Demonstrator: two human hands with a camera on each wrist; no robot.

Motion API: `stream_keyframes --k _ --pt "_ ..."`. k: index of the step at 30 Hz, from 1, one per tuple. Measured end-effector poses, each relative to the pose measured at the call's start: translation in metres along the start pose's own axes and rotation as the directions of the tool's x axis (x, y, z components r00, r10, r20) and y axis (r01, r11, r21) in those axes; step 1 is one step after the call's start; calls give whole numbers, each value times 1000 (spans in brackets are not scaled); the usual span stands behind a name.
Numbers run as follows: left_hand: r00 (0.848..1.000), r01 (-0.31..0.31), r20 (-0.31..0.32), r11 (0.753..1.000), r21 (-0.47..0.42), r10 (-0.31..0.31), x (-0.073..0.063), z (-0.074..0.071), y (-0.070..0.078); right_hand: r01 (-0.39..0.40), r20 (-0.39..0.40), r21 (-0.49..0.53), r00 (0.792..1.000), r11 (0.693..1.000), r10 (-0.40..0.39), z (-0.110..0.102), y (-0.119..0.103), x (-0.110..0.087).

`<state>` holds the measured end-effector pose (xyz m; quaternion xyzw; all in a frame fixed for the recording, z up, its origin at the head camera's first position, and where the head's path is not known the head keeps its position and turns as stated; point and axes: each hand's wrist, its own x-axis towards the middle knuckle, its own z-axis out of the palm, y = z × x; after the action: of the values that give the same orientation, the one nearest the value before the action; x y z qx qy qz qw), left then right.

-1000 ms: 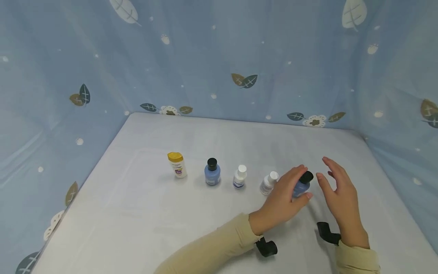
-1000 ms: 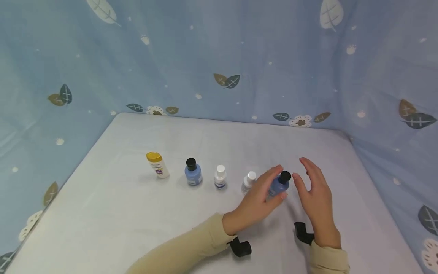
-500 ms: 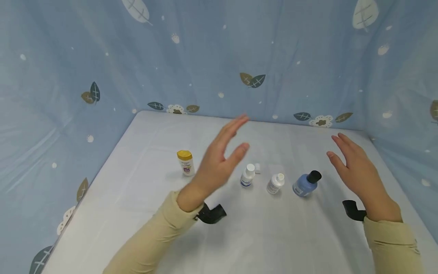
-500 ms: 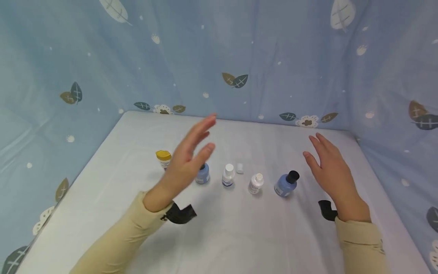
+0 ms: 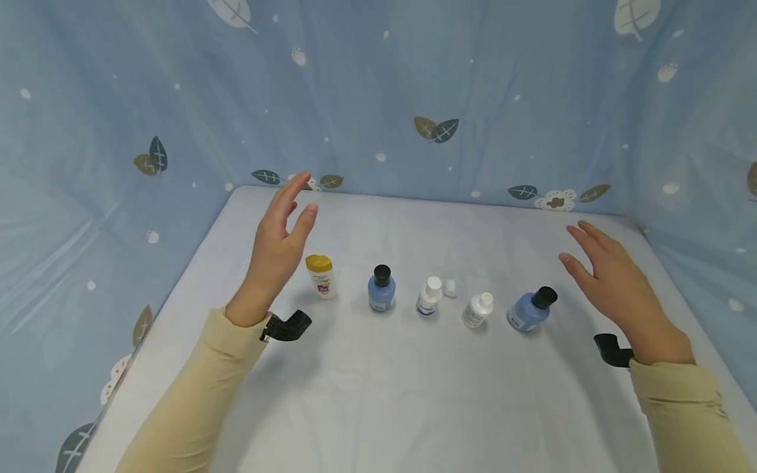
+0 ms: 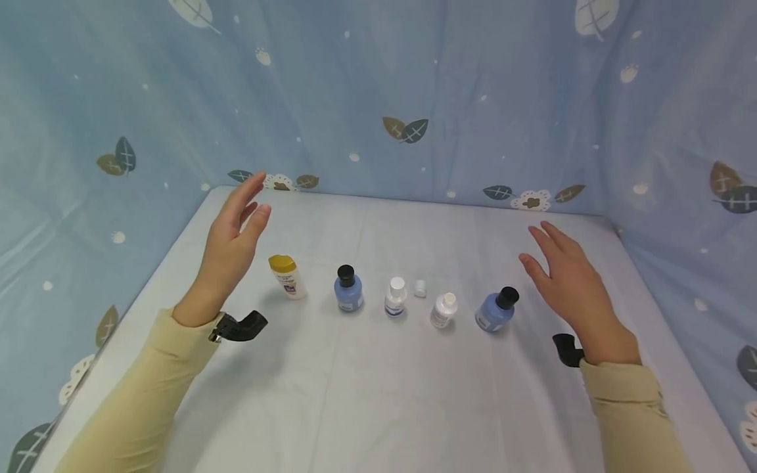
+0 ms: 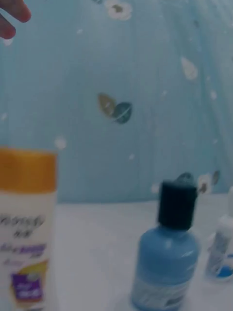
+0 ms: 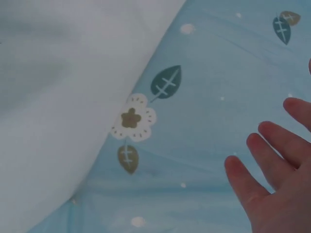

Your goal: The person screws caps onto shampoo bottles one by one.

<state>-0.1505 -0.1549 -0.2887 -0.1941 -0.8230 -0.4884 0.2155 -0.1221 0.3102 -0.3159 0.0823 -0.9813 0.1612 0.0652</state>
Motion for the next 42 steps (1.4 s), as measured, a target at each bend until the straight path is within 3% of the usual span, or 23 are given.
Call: stream_keyframes --k 4,10,17,23,26,32,35,37,40,42 --pt "998 57 21 989 133 -60 0 -4 -35 -11 23 -25 1000 1000 12 3 5 2" --pt "982 157 53 946 285 -179 -4 -14 -73 17 26 -28 1000 999 -16 3 12 3" --pt "967 224 39 909 352 -253 -9 -24 -100 77 74 -4 994 997 -76 1 -23 14" --pt "938 317 34 894 316 -345 -18 -25 -113 178 129 -40 977 983 -171 17 -68 24" --pt "923 362 18 883 298 -384 -23 -26 -116 219 207 -60 957 974 -202 30 -89 29" --pt "898 434 -36 867 246 -439 -29 -26 -123 270 311 -112 924 956 -224 61 -112 37" --pt "898 438 -62 876 200 -435 -35 -28 -137 285 324 -153 919 946 -224 74 -116 40" --pt "901 433 -101 887 159 -422 -40 -29 -137 294 337 -184 915 938 -220 80 -118 42" --pt "915 386 -149 920 67 -374 -49 -34 -126 304 372 -212 904 929 -211 88 -120 46" --pt "922 351 -183 936 26 -340 -53 -36 -108 308 400 -224 894 925 -201 92 -122 47"
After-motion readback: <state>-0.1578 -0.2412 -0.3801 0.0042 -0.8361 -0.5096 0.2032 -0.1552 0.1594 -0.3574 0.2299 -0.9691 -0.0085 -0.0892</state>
